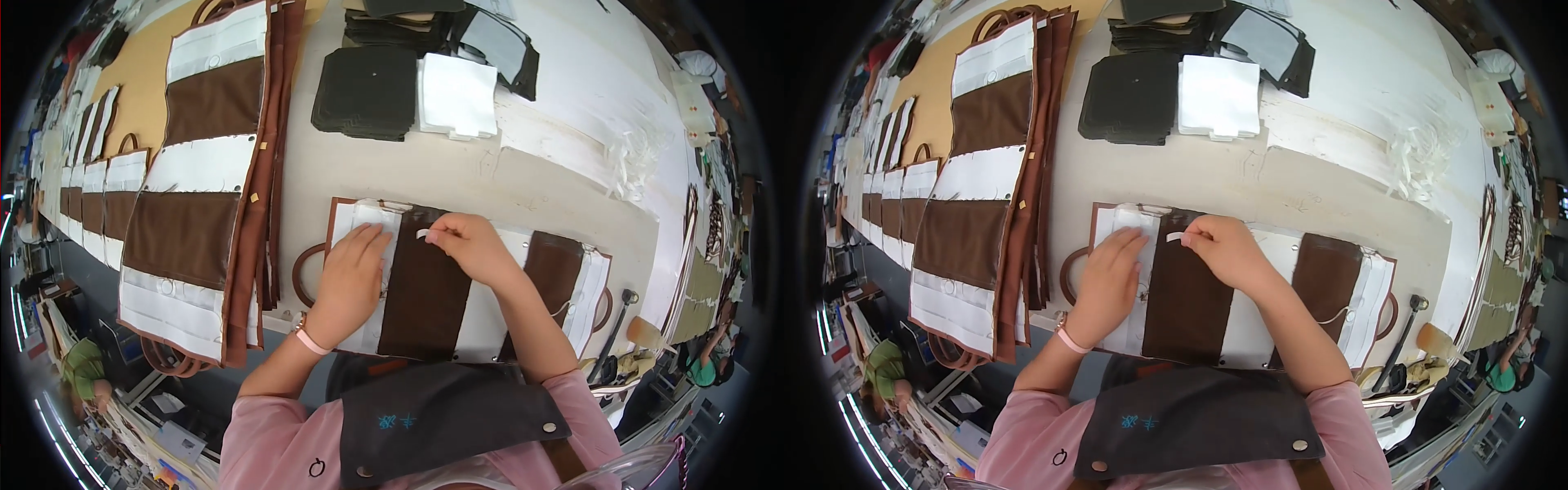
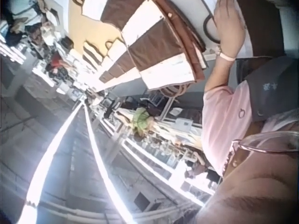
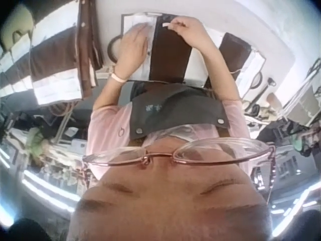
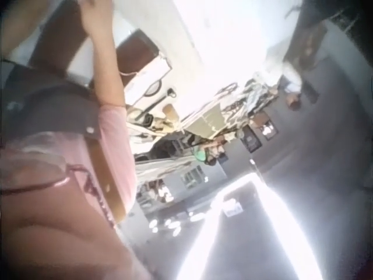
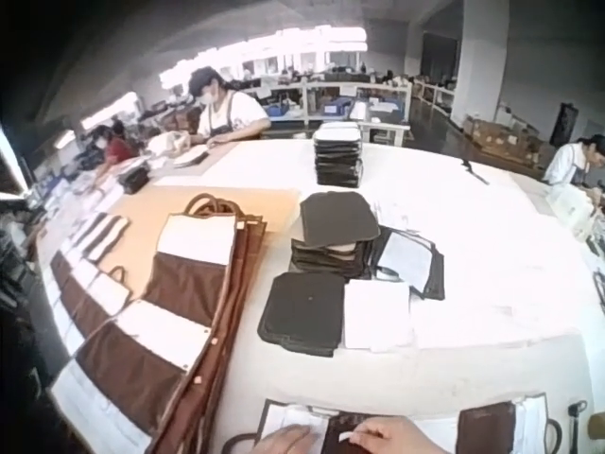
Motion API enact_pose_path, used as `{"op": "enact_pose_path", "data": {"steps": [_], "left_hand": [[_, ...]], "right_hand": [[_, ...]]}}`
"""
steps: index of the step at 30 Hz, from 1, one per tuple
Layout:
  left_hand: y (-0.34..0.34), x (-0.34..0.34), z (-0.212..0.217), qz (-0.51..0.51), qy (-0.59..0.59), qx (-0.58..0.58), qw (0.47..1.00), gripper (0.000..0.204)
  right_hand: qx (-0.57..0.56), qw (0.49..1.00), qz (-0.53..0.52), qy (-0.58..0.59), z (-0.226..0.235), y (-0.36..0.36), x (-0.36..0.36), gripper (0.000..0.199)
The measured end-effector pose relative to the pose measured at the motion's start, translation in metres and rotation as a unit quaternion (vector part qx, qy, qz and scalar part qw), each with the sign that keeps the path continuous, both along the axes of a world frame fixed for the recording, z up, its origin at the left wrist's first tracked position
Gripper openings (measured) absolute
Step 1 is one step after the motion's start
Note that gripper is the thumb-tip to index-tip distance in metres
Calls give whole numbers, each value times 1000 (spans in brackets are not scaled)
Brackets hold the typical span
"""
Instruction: Assembling and inspecting a leather bag by applying adhesive strips and hammering components.
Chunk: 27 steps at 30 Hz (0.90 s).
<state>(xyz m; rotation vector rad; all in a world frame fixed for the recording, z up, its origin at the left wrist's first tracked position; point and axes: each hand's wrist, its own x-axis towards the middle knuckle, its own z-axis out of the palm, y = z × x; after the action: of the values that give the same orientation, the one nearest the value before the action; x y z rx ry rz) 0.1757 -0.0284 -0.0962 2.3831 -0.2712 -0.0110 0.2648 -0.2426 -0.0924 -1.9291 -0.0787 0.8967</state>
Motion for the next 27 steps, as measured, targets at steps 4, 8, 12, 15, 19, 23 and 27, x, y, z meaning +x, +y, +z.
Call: {"op": "enact_pose_path", "data": {"steps": [4,8,12,15,19,23,27], "left_hand": [[-2,-4,-13,-19,-43,166,985,51],[-2,-4,-16,-20,-16,218,976,63],[4,-3,-17,-30,-27,215,976,63],[8,0,-18,-24,-35,196,980,56],[9,3,-21,-15,-23,169,985,58],[9,6,-21,-11,-24,152,988,61],[8,9,-19,-5,-42,143,989,68]], "right_hand": [[29,999,-4,28,2,29,14,22],[2,988,75,-133,-19,61,19,23],[-37,960,83,-265,-33,69,20,23],[-48,974,74,-209,-24,71,21,23],[-58,971,63,-221,-24,72,18,22],[-54,967,55,-242,-28,71,17,22],[-50,967,55,-246,-29,71,16,21]]}}
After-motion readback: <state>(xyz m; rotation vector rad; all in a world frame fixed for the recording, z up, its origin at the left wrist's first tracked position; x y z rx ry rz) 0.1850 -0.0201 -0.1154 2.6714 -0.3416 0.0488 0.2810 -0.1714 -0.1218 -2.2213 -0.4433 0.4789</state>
